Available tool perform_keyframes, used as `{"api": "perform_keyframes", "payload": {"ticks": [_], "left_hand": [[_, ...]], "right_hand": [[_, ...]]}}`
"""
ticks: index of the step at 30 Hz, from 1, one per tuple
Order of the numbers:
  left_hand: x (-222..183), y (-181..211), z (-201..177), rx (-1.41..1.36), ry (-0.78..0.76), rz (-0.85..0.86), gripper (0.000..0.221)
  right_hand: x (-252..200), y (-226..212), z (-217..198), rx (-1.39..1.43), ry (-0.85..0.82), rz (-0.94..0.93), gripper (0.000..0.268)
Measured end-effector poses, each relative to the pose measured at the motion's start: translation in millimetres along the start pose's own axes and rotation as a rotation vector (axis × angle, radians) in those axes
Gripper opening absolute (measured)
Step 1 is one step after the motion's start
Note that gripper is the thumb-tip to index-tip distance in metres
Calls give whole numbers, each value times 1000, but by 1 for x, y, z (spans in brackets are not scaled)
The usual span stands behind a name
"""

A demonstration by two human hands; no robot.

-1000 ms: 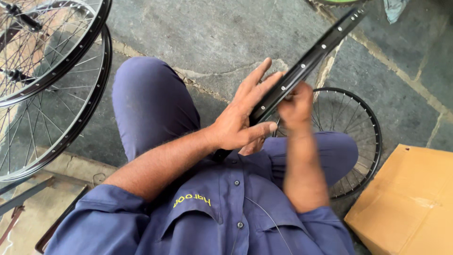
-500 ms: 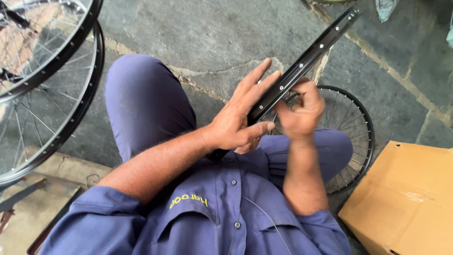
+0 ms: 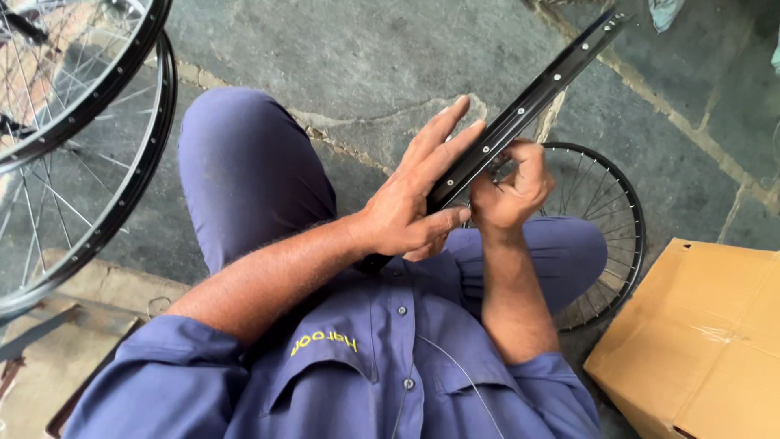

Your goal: The person works on a bicycle wheel rim by hand while sitting on the floor, handling small metal parts and the rim itself.

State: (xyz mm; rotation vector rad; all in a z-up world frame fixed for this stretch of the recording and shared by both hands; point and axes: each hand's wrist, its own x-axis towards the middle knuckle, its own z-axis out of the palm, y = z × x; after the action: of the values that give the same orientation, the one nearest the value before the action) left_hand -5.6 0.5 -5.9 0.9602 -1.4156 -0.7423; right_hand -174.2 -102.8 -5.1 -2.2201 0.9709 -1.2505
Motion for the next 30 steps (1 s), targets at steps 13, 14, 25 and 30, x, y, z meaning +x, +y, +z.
{"api": "perform_keyframes", "payload": {"ticks": [13,14,25,30], "left_hand": [[2,1,-4,41,17,6,92],[0,2,-4,18,18,-13,91],[54,-3,-7,-28,-38,-81,99],[100,-9,-2,-62,-94,-217,97]], "right_hand": [[16,17,3,36,-239,201,29],[25,21,-18,461,-470,364,38],[-3,37,3,577,-177,197,63],[9,73,7,920,-309,442,26]]}}
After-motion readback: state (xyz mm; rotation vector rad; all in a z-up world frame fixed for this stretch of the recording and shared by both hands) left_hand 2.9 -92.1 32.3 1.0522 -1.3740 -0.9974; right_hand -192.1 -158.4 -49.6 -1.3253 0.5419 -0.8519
